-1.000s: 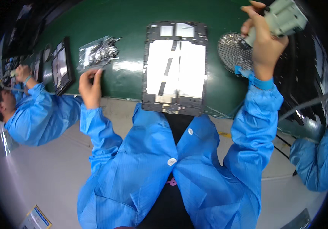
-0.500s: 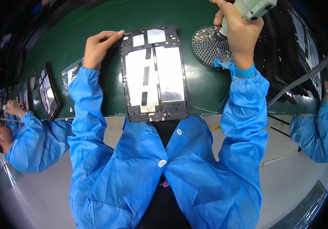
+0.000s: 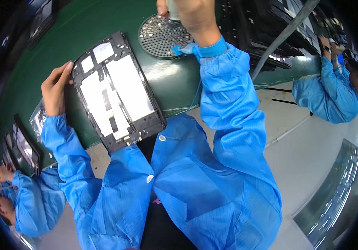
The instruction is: The person assembles tablet frames by placing metal components onto the edges and driving screws with an electric screwdriver, then places the assembled units onto a conveyor belt.
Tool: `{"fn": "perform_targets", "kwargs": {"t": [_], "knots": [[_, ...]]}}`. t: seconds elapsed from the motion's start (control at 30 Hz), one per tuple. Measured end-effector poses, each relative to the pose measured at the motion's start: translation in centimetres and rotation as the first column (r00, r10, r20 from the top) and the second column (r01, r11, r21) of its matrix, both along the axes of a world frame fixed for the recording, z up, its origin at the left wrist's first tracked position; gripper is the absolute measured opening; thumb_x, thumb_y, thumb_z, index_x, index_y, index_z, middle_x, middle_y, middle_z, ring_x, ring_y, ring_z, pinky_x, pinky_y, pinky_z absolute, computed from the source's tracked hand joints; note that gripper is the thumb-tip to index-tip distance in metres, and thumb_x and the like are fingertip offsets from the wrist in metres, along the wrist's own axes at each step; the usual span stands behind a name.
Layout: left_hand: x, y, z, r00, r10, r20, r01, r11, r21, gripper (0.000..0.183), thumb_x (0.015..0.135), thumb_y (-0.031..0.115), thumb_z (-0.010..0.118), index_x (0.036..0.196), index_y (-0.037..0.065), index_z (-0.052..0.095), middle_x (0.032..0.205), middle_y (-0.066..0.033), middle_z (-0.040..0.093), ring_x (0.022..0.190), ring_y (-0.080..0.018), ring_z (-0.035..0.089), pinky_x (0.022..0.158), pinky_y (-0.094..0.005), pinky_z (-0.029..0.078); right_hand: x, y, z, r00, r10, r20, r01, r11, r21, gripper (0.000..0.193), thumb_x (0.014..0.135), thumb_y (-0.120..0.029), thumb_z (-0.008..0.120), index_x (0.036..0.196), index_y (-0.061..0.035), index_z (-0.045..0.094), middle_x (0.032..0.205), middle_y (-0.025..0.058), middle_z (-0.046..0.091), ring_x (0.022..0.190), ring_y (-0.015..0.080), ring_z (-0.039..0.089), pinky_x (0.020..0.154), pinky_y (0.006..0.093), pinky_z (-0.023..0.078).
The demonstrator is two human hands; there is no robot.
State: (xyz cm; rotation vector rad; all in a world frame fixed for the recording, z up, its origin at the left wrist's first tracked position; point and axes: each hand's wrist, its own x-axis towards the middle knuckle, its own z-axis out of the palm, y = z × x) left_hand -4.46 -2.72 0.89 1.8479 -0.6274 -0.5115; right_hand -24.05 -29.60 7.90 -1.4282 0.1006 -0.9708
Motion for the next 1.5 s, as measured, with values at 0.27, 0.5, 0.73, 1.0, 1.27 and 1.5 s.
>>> {"fn": "perform_targets", "kwargs": {"t": [0.27, 0.5, 0.73, 1.0, 1.27, 1.5], "knots": [[-0.7, 1.0, -0.5, 0.998, -0.068, 0.010, 0.068, 0.997, -0.035, 0.023, 0.093, 0.013, 0.067, 0.107, -0.006, 0.070, 0.100, -0.0071, 0.064, 0.074, -0.0096, 0.055, 0.068, -0.0220, 0.046, 0.1, -0.3, -1.9, 0.994, -0.009, -0.106, 0.006, 1.000, -0.026, 0.012, 0.090, -0.007, 0.062, 0.088, 0.0043, 0.064, 0.075, 0.0090, 0.066, 0.042, 0.0097, 0.051, 0.038, 0.0232, 0.038], [-0.1, 1.2, -1.2, 0.999, -0.048, -0.008, 0.048, 0.999, -0.026, 0.025, 0.094, 0.015, 0.065, 0.112, -0.002, 0.069, 0.093, -0.0047, 0.065, 0.075, -0.0090, 0.054, 0.070, -0.0224, 0.046, 0.2, -0.4, -2.8, 0.993, -0.077, -0.084, 0.076, 0.997, -0.024, 0.016, 0.089, -0.009, 0.060, 0.086, 0.0061, 0.063, 0.073, 0.0107, 0.066, 0.042, 0.0111, 0.052, 0.039, 0.0242, 0.043], [0.4, 1.4, -1.5, 0.999, -0.029, 0.021, 0.030, 0.999, -0.017, 0.026, 0.094, 0.020, 0.067, 0.112, 0.001, 0.070, 0.085, -0.0028, 0.063, 0.073, -0.0090, 0.054, 0.069, -0.0219, 0.044, 0.4, -0.8, -3.4, 0.996, -0.057, -0.075, 0.054, 0.997, -0.052, 0.016, 0.090, -0.009, 0.059, 0.087, 0.0067, 0.063, 0.075, 0.0114, 0.067, 0.042, 0.0109, 0.053, 0.038, 0.0240, 0.043], [0.4, 1.4, -1.9, 0.999, -0.034, 0.021, 0.035, 0.999, -0.016, 0.027, 0.094, 0.020, 0.067, 0.113, 0.000, 0.070, 0.088, -0.0031, 0.064, 0.075, -0.0084, 0.054, 0.069, -0.0210, 0.044, 0.5, -0.7, -3.6, 0.995, -0.046, -0.088, 0.042, 0.998, -0.052, 0.015, 0.090, -0.008, 0.058, 0.086, 0.0060, 0.062, 0.075, 0.0112, 0.066, 0.043, 0.0111, 0.053, 0.039, 0.0246, 0.043], [0.6, 1.7, -1.7, 0.997, -0.036, 0.066, 0.035, 0.999, 0.014, 0.028, 0.094, 0.021, 0.067, 0.113, 0.000, 0.069, 0.088, -0.0034, 0.064, 0.076, -0.0083, 0.054, 0.070, -0.0209, 0.044, 0.6, -0.7, -3.7, 0.996, -0.044, -0.074, 0.040, 0.998, -0.054, 0.015, 0.091, -0.007, 0.057, 0.085, 0.0064, 0.062, 0.073, 0.0105, 0.065, 0.043, 0.0114, 0.053, 0.039, 0.0249, 0.044], [1.5, 2.2, -2.4, 0.996, -0.078, 0.032, 0.077, 0.996, 0.043, 0.030, 0.096, 0.023, 0.065, 0.118, 0.002, 0.068, 0.099, -0.0023, 0.064, 0.082, -0.0075, 0.054, 0.071, -0.0214, 0.043, 0.4, -1.0, -3.8, 0.996, -0.048, -0.071, 0.044, 0.997, -0.057, 0.016, 0.090, -0.007, 0.057, 0.084, 0.0061, 0.063, 0.070, 0.0098, 0.064, 0.043, 0.0115, 0.054, 0.039, 0.0248, 0.044]]}}
